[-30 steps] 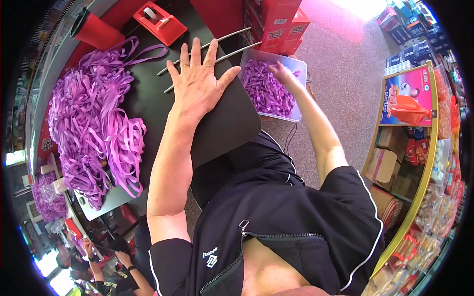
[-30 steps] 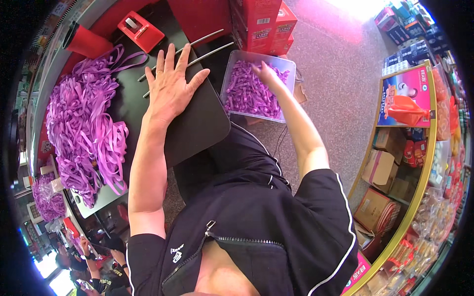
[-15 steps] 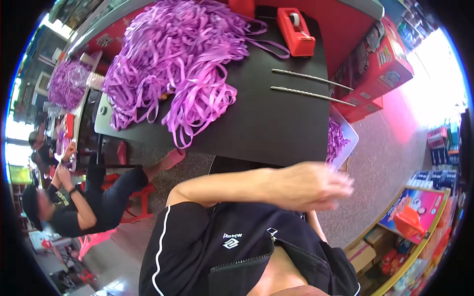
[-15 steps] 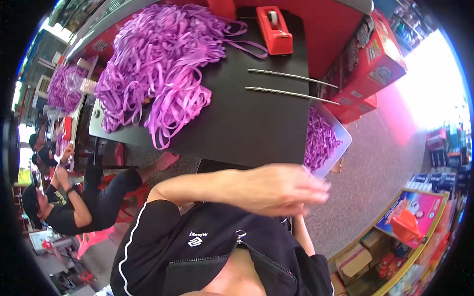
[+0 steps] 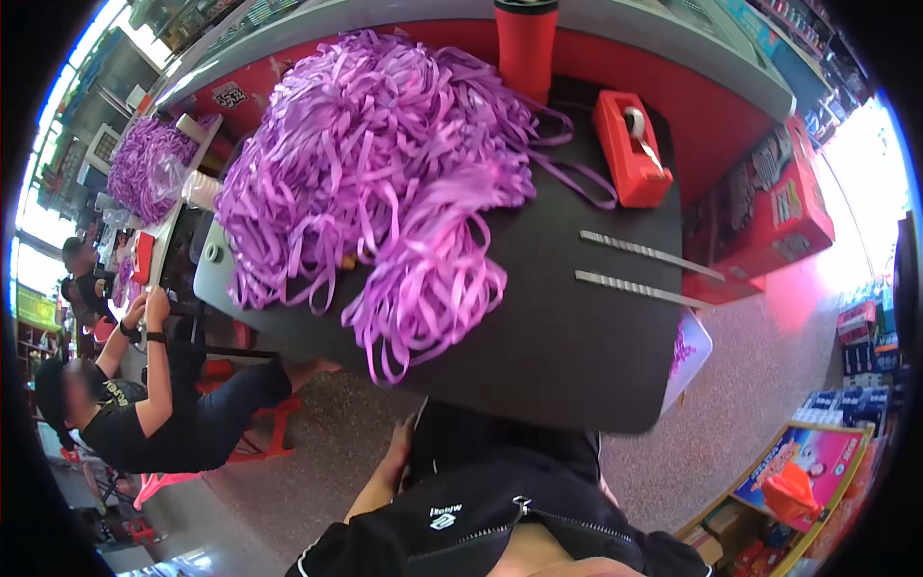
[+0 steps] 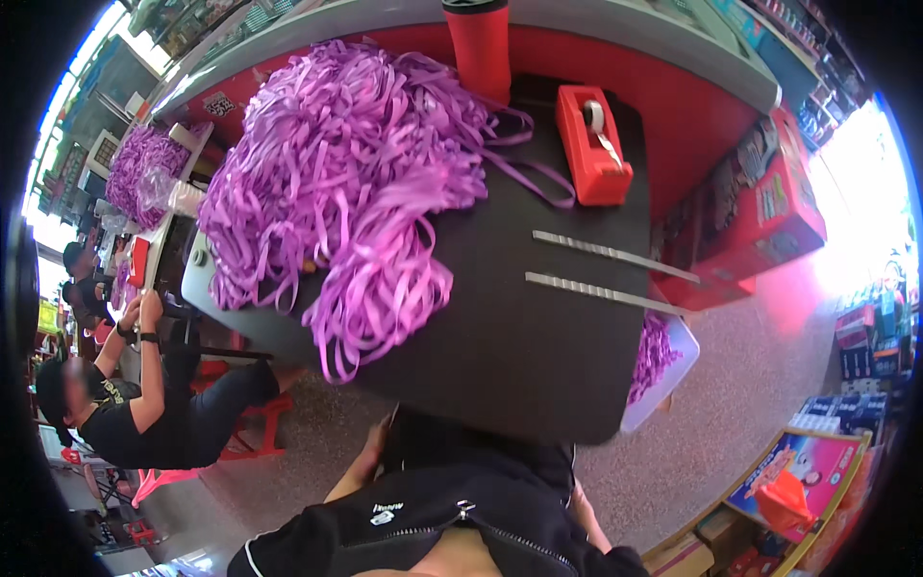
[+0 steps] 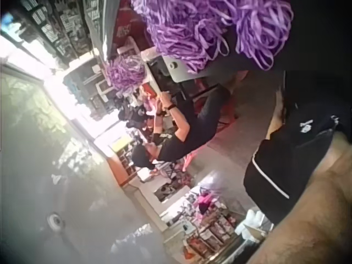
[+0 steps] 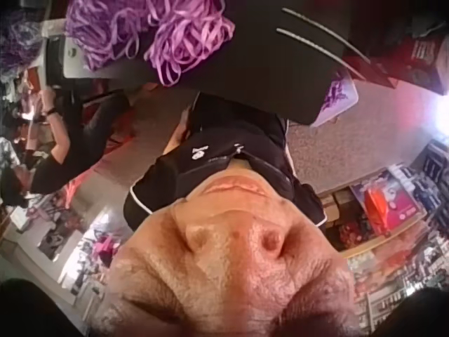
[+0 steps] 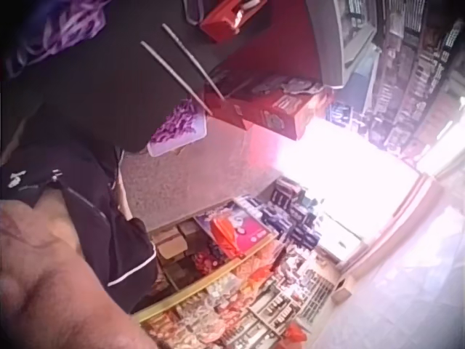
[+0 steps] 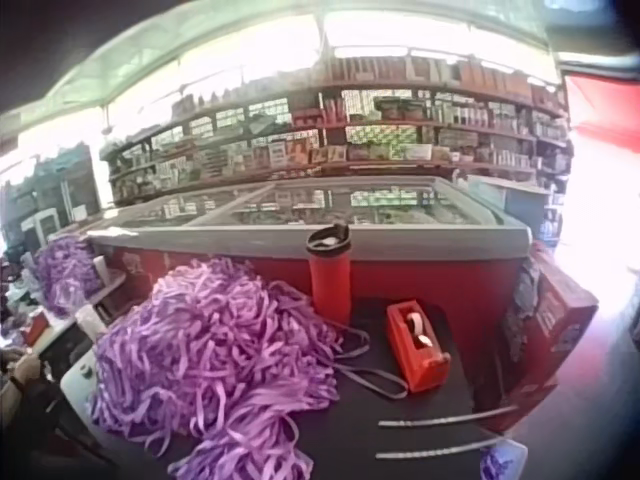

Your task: Tying purple ribbons around small metal rods and placing the finished items into a storage container.

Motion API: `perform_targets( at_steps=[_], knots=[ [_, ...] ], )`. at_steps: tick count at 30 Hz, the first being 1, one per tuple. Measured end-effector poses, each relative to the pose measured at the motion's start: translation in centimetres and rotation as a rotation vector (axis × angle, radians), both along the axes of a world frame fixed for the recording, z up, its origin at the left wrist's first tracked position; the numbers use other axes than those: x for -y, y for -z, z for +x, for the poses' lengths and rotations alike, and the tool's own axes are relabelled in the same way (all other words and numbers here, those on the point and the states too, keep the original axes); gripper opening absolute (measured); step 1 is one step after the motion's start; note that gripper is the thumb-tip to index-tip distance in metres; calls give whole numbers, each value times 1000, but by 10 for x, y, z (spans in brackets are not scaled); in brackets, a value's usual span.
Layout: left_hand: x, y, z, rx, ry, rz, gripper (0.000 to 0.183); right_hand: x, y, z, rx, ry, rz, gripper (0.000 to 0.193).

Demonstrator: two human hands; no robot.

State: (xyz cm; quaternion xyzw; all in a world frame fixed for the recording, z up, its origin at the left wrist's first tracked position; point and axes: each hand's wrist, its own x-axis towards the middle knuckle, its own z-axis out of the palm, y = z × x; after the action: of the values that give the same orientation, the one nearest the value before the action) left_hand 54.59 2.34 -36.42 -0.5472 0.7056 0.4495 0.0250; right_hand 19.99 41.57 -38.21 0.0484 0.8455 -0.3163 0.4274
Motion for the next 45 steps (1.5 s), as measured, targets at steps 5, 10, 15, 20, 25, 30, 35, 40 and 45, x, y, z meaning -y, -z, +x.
perform_targets(
  at_steps=[5, 10, 15, 20, 25, 30, 35, 40, 45],
  knots=[
    [-10, -29, -27, 173, -55, 224, 30, 33, 2, -31, 47, 20, 35, 25],
    [16, -46, -49, 177, -75, 236, 31, 53, 4, -46, 77, 3, 6, 25],
    [2, -37, -41, 108, -91, 181, 33, 43, 18, -65, 32, -128, -107, 24],
    [20, -53, -69, 8, 11, 109, 34, 35, 0, -95, -271, -481, -240, 22],
    [37, -177, -99, -133, 165, -37, 42, 91, -187, -141, -522, -1394, -153, 31],
    [23, -340, -140, -711, 228, 156, 24, 121, -365, -120, -49, -881, -559, 30],
    [3, -371, -165, -1131, 240, 81, 20, 164, -412, -103, 105, -1000, -1108, 27],
    [20, -392, -180, -1020, 234, -238, 18, 246, -458, -98, -271, -734, -1189, 18],
    [14, -383, -165, -1047, 171, -254, 18, 382, -468, -119, -583, -789, -898, 28]
  ],
)
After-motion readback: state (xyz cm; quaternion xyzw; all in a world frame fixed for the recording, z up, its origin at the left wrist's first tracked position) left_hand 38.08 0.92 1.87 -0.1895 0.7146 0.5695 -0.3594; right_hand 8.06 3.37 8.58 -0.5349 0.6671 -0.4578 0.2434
